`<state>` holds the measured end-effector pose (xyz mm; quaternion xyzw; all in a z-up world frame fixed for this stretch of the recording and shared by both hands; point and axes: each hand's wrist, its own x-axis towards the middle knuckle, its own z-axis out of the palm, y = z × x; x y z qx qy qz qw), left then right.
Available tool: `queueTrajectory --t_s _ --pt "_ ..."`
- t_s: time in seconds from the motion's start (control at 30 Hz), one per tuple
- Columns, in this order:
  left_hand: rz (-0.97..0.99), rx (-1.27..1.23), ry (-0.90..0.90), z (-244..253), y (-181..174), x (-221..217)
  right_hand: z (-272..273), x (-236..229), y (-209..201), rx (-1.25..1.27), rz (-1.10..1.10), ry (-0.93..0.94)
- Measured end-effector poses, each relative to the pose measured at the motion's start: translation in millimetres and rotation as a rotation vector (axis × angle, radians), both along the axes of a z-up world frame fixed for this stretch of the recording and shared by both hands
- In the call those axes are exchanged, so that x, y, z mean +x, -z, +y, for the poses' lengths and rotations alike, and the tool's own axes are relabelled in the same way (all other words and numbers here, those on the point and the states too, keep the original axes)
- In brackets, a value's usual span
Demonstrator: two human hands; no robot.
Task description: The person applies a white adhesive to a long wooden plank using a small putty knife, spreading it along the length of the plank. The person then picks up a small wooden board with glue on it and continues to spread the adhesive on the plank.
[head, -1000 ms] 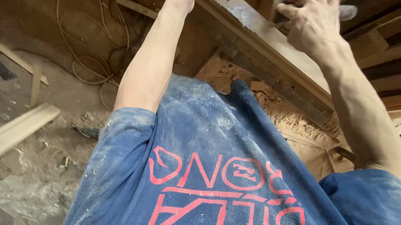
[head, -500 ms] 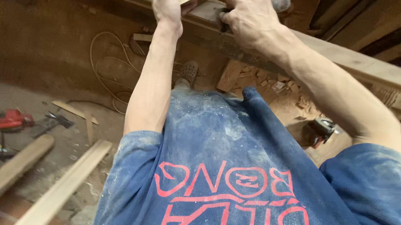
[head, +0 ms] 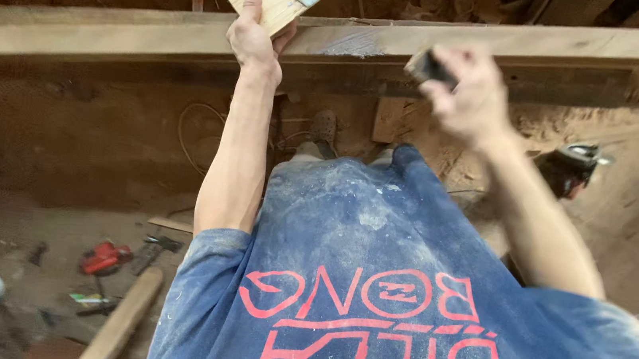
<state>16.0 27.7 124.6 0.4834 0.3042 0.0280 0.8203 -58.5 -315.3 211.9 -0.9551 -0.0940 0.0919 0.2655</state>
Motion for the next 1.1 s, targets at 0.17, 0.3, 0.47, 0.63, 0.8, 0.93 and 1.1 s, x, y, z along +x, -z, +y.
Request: queueTrajectory --t_s 0.17,0.3,0.47,0.63,0.8,0.93,1.1 --pt "-0.073 0.026 0.103 4.8 -1.6 23.7 92.9 -66.2 68.8 0.636 -0.042 0.496" --pt "-0.086 -0.031 0.153 18.8 3.3 29.3 141.8 -55.8 104.5 0.921 -0.156 0.715" --pt "-0.075 -0.089 0.209 32.4 1.2 24.2 177.1 -43.5 113.4 0.997 -0.216 0.876" --pt "-0.052 -0.047 0.224 32.7 2.8 24.2 190.9 -37.6 116.2 0.930 -0.269 0.955" --pt "-0.073 -0.081 0.278 34.5 3.1 22.1 199.6 -37.6 116.4 0.950 -0.212 0.973" --pt "-0.069 -0.059 0.277 34.2 7.0 20.4 205.1 -38.4 118.3 0.961 -0.166 0.995" --pt "-0.108 -0.104 0.306 35.4 11.4 20.7 211.6 -36.8 119.6 0.890 -0.178 0.963"
